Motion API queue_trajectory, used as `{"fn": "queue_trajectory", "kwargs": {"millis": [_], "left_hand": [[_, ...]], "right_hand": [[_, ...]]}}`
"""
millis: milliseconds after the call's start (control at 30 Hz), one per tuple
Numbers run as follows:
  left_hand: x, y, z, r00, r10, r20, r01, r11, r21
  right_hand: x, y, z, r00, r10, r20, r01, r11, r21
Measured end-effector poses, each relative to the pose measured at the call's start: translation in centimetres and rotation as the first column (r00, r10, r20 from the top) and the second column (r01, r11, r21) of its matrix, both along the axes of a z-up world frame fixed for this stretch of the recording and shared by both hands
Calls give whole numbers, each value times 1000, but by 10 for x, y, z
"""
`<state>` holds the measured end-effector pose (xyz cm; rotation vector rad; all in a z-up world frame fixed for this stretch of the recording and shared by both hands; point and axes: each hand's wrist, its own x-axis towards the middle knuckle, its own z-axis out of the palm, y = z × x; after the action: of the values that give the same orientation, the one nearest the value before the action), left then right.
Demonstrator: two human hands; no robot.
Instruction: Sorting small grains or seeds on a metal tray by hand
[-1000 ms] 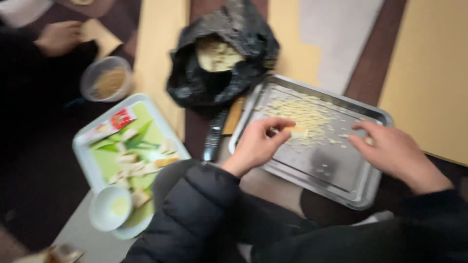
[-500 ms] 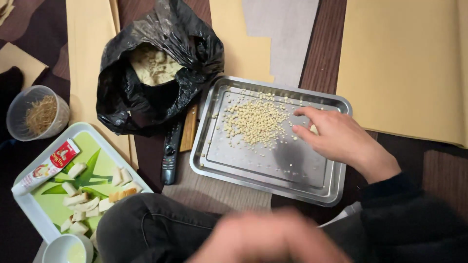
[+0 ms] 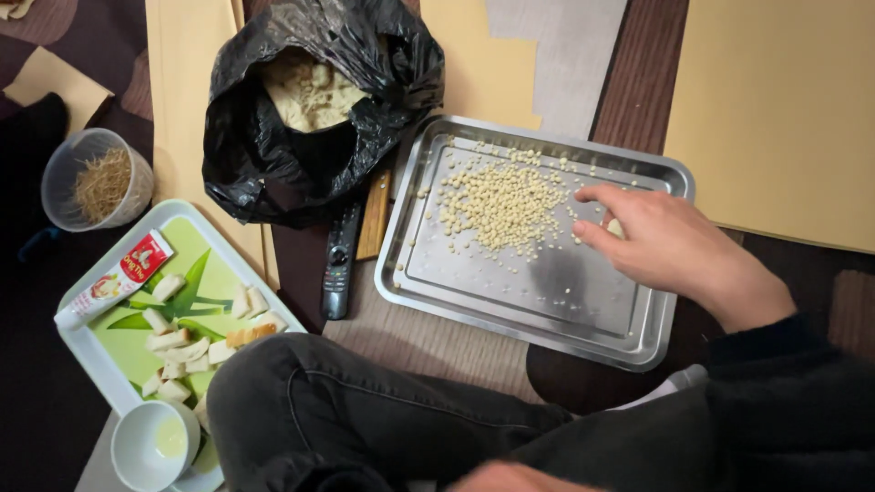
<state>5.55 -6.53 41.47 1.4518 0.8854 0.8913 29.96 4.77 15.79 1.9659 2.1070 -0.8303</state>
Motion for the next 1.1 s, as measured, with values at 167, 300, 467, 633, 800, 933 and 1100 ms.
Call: {"fn": "queue_trajectory", "kwargs": {"millis": [167, 300, 467, 633, 800, 933, 1100], "left_hand": [[-21, 20, -117, 997, 12, -75, -4, 994, 113], [-39, 52, -258, 960, 127, -248, -81, 978, 190], [-38, 57, -367, 536, 241, -809, 110, 930, 350], [-21, 45, -416, 407, 364, -838, 370, 773, 515], [-28, 57, -433, 402, 298, -866, 384, 803, 455], [-25, 71, -398, 400, 319, -859, 344, 816, 464], [-17, 63, -336, 647, 310, -696, 29, 903, 429]], "right_hand": [[5, 1, -12, 999, 25, -34, -23, 998, 64], [-2, -1, -11, 998, 47, -41, -44, 998, 52], [-7, -7, -19, 997, 67, -44, -64, 996, 63], [-3, -13, -37, 987, 148, -68, -138, 982, 132], [-8, -11, -28, 990, 102, -99, -101, 995, 19], [-9, -12, -37, 966, 73, -249, -66, 997, 35], [-20, -21, -35, 852, -59, -520, 110, 992, 68]]}}
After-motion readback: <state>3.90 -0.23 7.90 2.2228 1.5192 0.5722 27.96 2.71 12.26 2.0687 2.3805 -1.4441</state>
